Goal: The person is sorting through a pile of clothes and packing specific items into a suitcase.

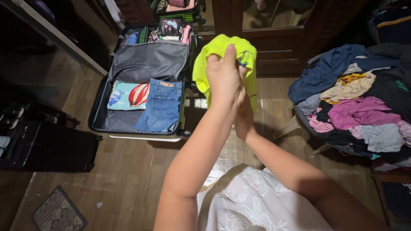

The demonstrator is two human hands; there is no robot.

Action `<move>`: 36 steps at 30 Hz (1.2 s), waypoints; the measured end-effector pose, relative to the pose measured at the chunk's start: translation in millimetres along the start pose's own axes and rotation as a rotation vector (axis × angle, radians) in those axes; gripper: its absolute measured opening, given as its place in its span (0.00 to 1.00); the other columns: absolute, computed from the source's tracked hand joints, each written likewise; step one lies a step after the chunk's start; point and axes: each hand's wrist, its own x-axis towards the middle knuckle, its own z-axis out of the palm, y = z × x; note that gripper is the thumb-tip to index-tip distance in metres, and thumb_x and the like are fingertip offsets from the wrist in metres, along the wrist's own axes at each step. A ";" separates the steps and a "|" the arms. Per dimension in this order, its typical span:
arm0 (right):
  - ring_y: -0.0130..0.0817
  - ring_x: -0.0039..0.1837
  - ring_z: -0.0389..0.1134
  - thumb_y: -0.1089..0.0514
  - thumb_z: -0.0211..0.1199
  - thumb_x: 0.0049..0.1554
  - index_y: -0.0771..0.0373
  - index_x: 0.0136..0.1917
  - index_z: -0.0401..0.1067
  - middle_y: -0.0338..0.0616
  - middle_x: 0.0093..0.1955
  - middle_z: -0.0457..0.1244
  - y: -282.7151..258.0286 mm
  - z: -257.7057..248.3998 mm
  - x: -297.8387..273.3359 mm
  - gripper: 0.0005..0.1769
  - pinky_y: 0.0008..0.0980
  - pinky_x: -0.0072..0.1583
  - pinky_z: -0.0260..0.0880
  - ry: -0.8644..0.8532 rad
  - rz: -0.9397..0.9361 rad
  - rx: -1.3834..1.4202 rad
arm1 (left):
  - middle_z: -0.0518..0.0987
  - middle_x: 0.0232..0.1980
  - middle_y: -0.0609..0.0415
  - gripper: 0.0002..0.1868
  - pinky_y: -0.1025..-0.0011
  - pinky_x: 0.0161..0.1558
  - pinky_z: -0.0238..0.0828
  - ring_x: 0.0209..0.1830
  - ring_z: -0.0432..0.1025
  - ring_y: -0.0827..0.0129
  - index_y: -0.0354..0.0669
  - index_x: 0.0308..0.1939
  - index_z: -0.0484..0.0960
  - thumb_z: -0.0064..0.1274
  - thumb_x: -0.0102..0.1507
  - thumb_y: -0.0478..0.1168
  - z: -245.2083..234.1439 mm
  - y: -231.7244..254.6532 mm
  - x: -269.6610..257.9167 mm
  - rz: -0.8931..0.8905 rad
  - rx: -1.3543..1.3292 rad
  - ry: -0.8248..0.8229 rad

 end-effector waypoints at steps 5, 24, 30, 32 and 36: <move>0.46 0.59 0.67 0.44 0.61 0.55 0.66 0.78 0.45 0.52 0.73 0.56 20.6 11.2 10.9 0.48 0.41 0.55 0.69 -0.058 0.149 -0.414 | 0.75 0.34 0.56 0.08 0.77 0.21 0.61 0.22 0.66 0.76 0.40 0.44 0.67 0.51 0.69 0.35 -23.7 4.9 5.2 0.001 -0.039 0.033; 0.35 0.49 0.75 0.71 0.68 0.60 0.67 0.59 0.76 0.49 0.53 0.70 128.9 -375.0 164.2 0.14 0.33 0.48 0.79 0.383 0.239 -0.494 | 0.83 0.40 0.45 0.21 0.66 0.43 0.76 0.39 0.79 0.59 0.35 0.54 0.82 0.57 0.56 0.28 -301.4 171.1 83.3 0.088 1.662 -0.144; 0.43 0.43 0.71 0.65 0.58 0.67 0.63 0.64 0.73 0.57 0.49 0.68 88.0 -369.7 187.3 0.13 0.39 0.41 0.74 0.179 0.418 -0.593 | 0.81 0.34 0.43 0.12 0.56 0.36 0.76 0.32 0.78 0.49 0.30 0.49 0.79 0.47 0.69 0.36 -256.6 187.1 96.0 0.197 1.723 0.232; 0.43 0.43 0.71 0.62 0.52 0.67 0.57 0.67 0.73 0.55 0.48 0.68 75.5 -366.2 200.9 0.17 0.39 0.40 0.75 0.132 0.505 -0.478 | 0.81 0.31 0.47 0.15 0.59 0.31 0.76 0.29 0.78 0.54 0.28 0.55 0.77 0.39 0.70 0.34 -245.5 190.0 114.8 -0.088 1.137 0.321; 0.46 0.58 0.75 0.57 0.41 0.71 0.60 0.73 0.64 0.55 0.64 0.65 68.2 -353.0 211.6 0.20 0.46 0.54 0.76 0.009 0.535 -0.110 | 0.86 0.41 0.52 0.15 0.66 0.38 0.81 0.38 0.81 0.63 0.34 0.55 0.80 0.47 0.65 0.30 -232.5 191.8 135.2 -0.119 0.671 0.080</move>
